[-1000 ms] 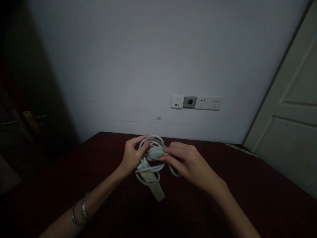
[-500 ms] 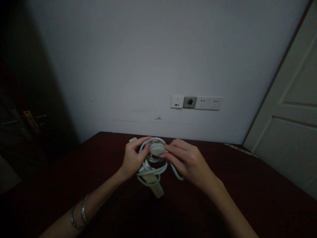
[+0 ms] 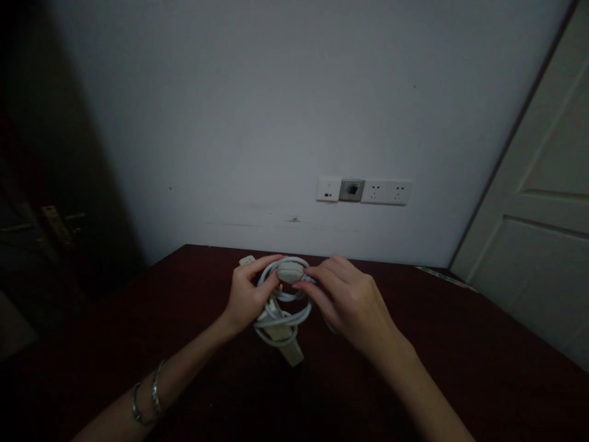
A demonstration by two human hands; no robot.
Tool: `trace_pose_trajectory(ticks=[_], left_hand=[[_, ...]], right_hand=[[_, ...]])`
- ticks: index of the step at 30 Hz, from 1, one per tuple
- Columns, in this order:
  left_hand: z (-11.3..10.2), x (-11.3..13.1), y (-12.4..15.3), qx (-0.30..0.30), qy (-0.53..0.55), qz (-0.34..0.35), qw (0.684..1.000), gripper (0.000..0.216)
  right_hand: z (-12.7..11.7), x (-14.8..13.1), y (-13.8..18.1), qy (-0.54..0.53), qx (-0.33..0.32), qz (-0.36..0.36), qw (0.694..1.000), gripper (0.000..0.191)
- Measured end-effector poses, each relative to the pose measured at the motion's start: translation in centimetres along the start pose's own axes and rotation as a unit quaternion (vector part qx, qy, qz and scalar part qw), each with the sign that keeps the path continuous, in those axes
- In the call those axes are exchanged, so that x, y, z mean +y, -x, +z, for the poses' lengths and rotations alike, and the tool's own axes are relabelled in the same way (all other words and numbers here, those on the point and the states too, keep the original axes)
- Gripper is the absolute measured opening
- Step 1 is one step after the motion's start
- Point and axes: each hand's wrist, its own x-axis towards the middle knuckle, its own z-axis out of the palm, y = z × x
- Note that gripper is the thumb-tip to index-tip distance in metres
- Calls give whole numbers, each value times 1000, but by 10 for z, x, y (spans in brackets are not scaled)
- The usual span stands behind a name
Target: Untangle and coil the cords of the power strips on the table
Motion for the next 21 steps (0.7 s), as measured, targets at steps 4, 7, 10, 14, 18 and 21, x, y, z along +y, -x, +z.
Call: trace_pose_trajectory(ticks=[4,7,10,14,18,21], left_hand=[[0,-1,0,2,4,1,1000,22],[0,1,-1,4,-1,10,1000,21],[-2,3,-2,-8,-10,19,1000,24],[-4,5,-1,-39,-19,19,999,28],[-6,4,0,-77,-7,20,997,34],[-5,4,-1,-81,-7,11,997,36]], right_hand=[[-2,0,0,71,-3,-8,997,12],[-1,-1,-1,130,11,-19,991,13],[1,-1,0,165,22,-25,986,13],[3,0,1,188,27,-35,981,13],[2,0,1,204,25,-28,978,15],[1,1,2,188,14,-14,982,17]])
